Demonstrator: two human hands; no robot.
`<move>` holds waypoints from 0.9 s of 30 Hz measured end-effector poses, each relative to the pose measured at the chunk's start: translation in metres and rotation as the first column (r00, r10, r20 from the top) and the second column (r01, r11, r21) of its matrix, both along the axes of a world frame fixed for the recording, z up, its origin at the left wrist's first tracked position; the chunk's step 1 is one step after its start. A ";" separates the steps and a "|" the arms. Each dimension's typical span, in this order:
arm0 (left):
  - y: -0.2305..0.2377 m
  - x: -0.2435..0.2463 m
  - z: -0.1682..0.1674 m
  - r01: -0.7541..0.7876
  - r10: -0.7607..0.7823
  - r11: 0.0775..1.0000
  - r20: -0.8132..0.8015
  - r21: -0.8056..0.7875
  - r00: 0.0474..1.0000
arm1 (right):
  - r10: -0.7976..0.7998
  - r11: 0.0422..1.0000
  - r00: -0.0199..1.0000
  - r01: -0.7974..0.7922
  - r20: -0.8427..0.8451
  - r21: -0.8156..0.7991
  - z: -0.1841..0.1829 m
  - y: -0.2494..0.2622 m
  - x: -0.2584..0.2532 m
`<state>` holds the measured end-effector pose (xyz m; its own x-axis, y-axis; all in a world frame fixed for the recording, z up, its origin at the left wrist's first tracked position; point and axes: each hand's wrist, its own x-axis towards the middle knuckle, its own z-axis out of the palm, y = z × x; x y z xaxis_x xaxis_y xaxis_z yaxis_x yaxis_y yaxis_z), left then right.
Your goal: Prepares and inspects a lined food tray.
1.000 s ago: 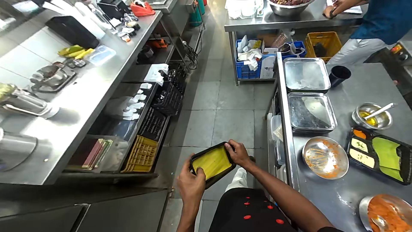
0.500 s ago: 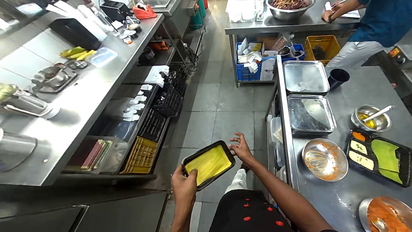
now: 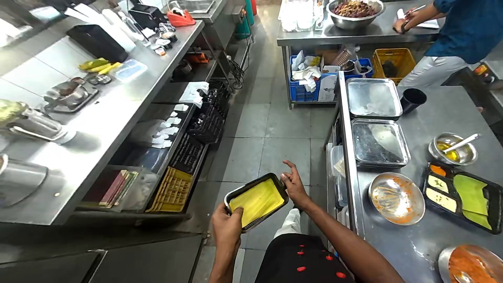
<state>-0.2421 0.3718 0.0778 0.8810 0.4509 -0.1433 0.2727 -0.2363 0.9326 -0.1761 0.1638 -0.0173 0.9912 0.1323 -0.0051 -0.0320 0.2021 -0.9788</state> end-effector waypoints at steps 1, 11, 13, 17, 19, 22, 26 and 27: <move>0.000 0.000 0.001 -0.012 0.011 0.999 -0.015 -0.049 1.000 | -0.031 0.999 1.000 0.030 0.007 0.039 -0.002 -0.001 0.003; 0.007 0.005 -0.006 -0.203 0.058 0.865 -0.311 -0.459 0.949 | -0.056 0.993 0.998 0.053 0.028 0.103 -0.003 -0.018 0.012; 0.009 0.006 -0.008 -0.215 0.044 0.833 -0.326 -0.509 0.944 | -0.083 0.985 0.995 0.090 -0.049 0.144 -0.004 -0.012 0.022; 0.007 0.008 -0.006 -0.282 0.054 0.779 -0.389 -0.560 0.920 | -0.036 0.995 0.995 0.044 -0.094 0.086 -0.010 -0.012 0.018; 0.008 0.009 -0.009 -0.314 0.045 0.718 -0.409 -0.621 0.911 | 0.029 0.997 0.998 -0.025 -0.063 0.068 -0.014 -0.014 0.014; 0.007 0.013 -0.019 -0.430 0.055 0.539 -0.479 -0.724 0.876 | 0.261 0.964 0.961 -0.254 -0.088 0.077 -0.001 -0.015 0.014; -0.009 0.014 -0.047 -0.344 0.080 0.624 -0.381 -0.701 0.921 | 0.490 0.855 0.869 -0.464 -0.067 0.231 -0.020 0.001 0.009; -0.016 0.014 -0.053 -0.274 0.088 0.710 -0.304 -0.649 0.948 | 0.508 0.831 0.858 -0.466 -0.072 0.303 -0.022 0.004 0.004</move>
<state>-0.2281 0.3555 0.0245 0.6892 0.2974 -0.6607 0.4719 0.5077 0.7208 -0.1718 0.1677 -0.0398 0.7881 0.6144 -0.0362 -0.3310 0.3735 -0.8666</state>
